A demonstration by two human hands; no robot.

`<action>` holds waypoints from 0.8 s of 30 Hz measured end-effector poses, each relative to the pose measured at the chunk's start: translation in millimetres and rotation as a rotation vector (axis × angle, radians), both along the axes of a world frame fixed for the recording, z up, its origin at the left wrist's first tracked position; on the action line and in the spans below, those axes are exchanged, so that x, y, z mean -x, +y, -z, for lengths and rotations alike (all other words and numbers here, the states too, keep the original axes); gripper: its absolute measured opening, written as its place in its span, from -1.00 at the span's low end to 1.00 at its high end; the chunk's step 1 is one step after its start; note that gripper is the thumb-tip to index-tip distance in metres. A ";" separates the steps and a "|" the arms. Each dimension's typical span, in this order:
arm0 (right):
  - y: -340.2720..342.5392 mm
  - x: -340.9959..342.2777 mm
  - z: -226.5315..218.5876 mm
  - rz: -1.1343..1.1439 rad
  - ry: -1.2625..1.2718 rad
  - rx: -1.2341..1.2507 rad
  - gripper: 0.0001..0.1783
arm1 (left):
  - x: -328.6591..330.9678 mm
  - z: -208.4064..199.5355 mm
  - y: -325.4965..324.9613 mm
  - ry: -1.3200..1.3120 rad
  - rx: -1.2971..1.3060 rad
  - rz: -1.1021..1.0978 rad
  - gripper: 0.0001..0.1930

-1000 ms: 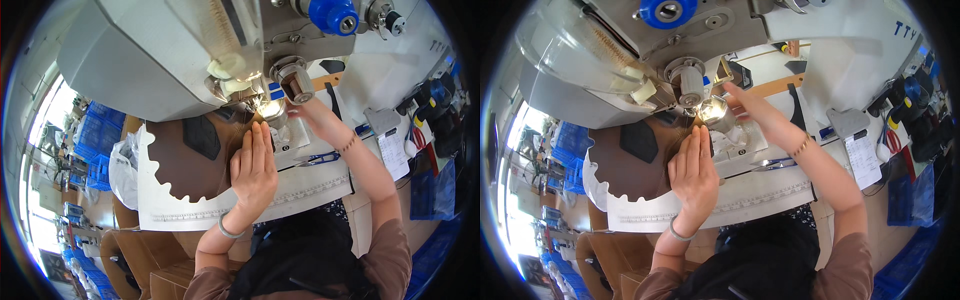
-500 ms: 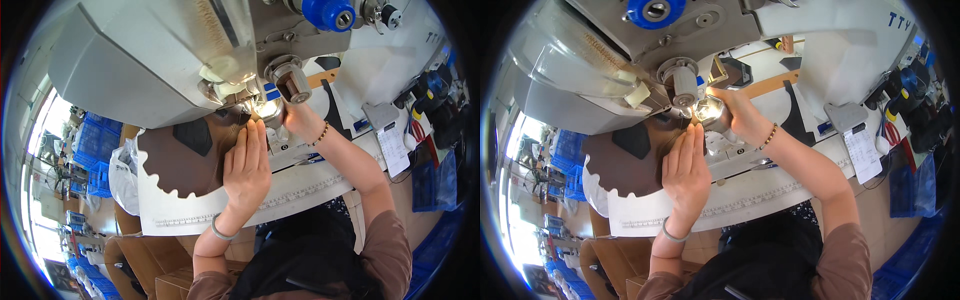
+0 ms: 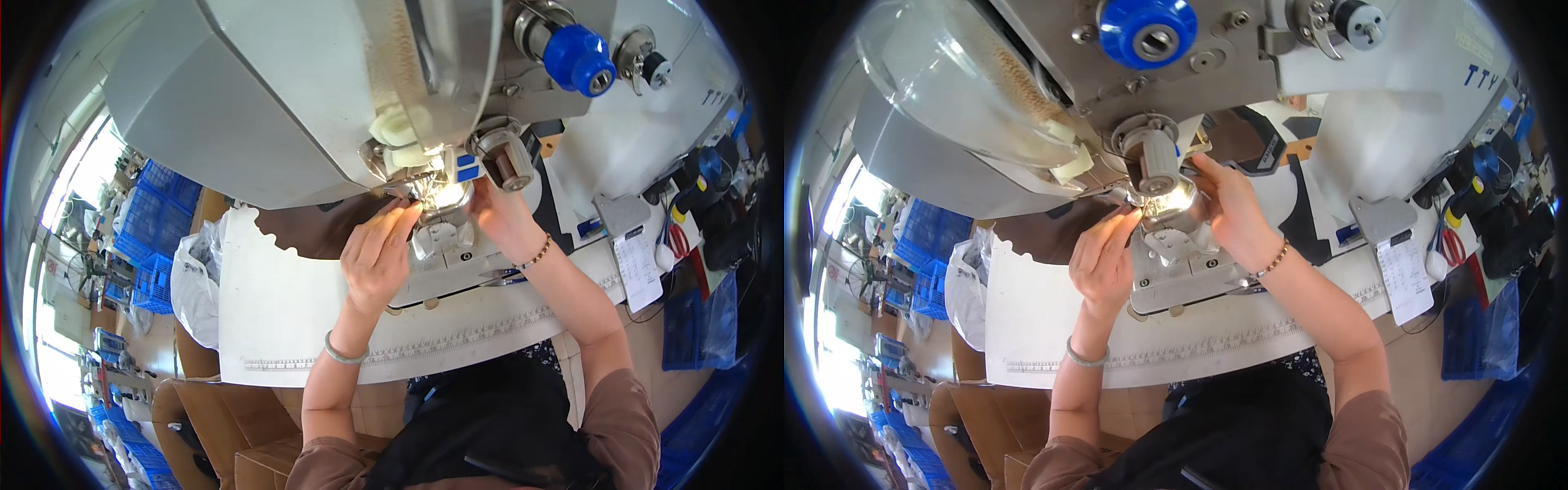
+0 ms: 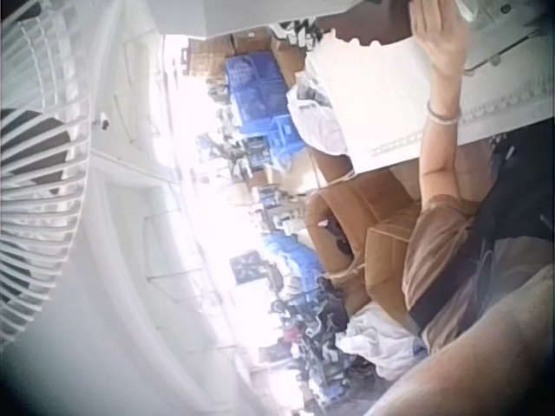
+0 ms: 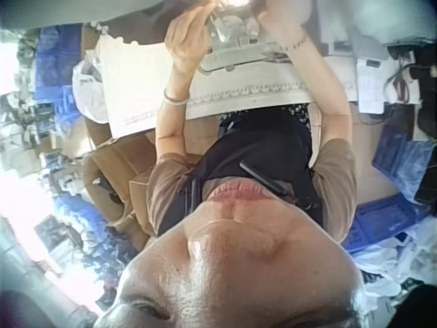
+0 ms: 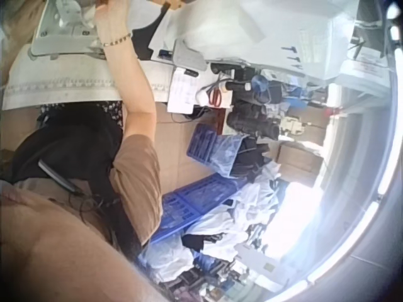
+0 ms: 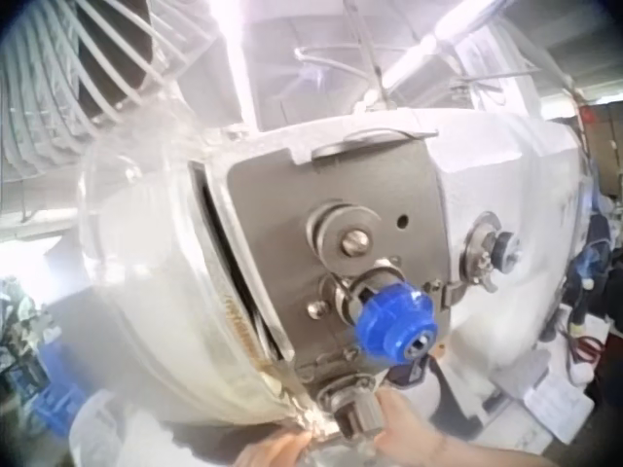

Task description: The person stitches leather and plastic boot parts together using a sewing machine, guiding the materials under the needle and trimming excess threads with snips.

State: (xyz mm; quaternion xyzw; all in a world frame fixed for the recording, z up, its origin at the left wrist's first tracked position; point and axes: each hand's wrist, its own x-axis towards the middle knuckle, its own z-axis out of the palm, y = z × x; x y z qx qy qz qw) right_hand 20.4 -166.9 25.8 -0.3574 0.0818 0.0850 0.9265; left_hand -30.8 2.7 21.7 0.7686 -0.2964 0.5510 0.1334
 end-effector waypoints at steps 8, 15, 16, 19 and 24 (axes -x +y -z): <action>-7.5 0.1 9.2 -0.030 -0.121 0.064 -0.83 | 1.8 0.1 0.9 -0.005 0.006 0.022 -0.69; -18.4 -22.9 36.4 0.091 -0.233 0.084 -0.83 | 10.1 3.2 -1.9 0.324 -0.158 -0.381 -0.48; -24.4 -17.2 34.8 -0.009 -0.340 0.315 -0.76 | 16.0 -1.2 0.7 0.321 -0.194 -0.423 -0.50; -37.1 -50.3 48.5 -0.250 -0.407 0.130 -0.70 | 11.7 14.6 2.6 0.096 -0.232 -0.486 -0.67; -7.9 -42.2 34.7 -0.230 -0.305 0.172 -0.65 | -5.5 -3.2 117.8 0.302 0.276 -0.649 -0.82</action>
